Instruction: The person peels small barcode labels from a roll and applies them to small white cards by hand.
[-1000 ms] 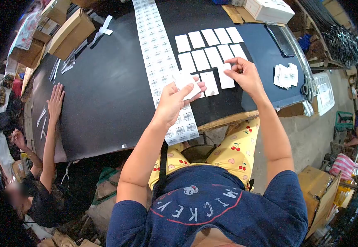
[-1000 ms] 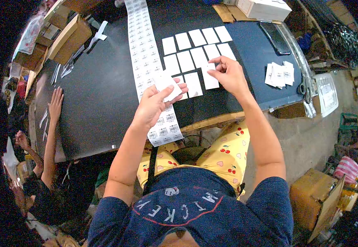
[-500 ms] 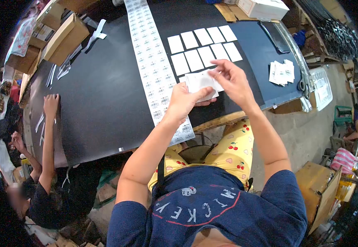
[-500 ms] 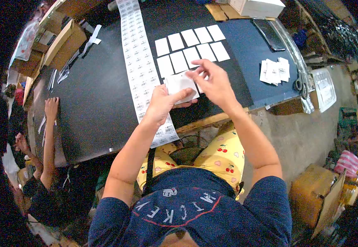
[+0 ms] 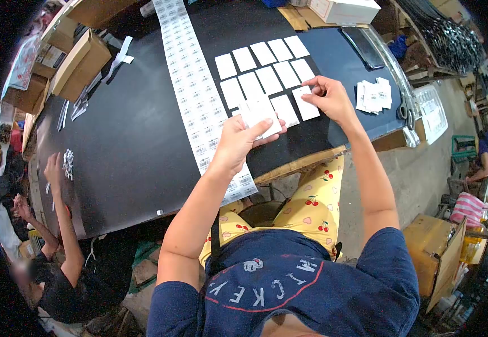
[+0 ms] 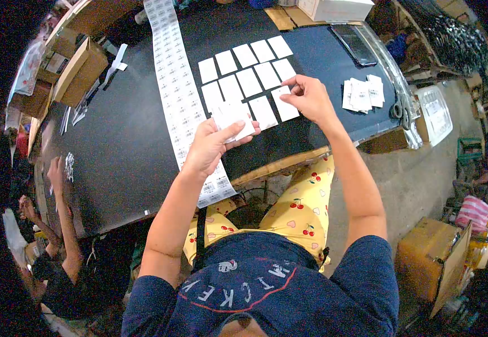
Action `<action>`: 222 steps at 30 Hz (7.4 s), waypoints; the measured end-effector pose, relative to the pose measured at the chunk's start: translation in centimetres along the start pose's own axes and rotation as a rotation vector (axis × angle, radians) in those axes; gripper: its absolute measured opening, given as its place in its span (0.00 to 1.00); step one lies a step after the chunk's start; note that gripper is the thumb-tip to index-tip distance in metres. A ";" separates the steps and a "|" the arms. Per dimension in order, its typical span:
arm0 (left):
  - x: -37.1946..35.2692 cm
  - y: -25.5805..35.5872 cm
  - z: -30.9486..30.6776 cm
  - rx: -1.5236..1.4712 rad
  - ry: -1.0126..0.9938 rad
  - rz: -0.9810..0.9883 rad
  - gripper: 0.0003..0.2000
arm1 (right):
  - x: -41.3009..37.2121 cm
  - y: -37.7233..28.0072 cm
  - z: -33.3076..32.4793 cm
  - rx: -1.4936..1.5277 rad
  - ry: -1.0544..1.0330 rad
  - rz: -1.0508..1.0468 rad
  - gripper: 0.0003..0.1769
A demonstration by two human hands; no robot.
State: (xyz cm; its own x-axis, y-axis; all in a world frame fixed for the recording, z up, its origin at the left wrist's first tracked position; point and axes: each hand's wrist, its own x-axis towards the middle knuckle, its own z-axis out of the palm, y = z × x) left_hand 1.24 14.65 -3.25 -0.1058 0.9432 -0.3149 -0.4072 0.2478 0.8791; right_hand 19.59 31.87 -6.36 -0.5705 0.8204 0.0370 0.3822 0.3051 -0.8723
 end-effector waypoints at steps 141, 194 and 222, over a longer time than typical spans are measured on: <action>-5.6 1.5 -3.0 -0.114 0.367 0.307 0.11 | -11.3 -3.3 5.9 -0.549 -0.001 -0.579 0.13; -5.6 0.3 -1.5 -0.216 0.227 0.118 0.15 | -12.0 -3.4 2.2 -0.620 -0.022 -0.530 0.17; -6.1 0.4 -1.7 -0.192 0.196 0.151 0.17 | -11.1 -2.9 4.4 -0.958 -0.189 -0.342 0.41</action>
State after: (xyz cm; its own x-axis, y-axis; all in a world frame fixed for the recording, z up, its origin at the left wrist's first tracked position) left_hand 0.17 8.63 -1.56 -0.3434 0.9008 -0.2657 -0.5359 0.0444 0.8431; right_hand 21.64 19.74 -6.40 -0.8306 0.5535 0.0607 0.5494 0.8324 -0.0725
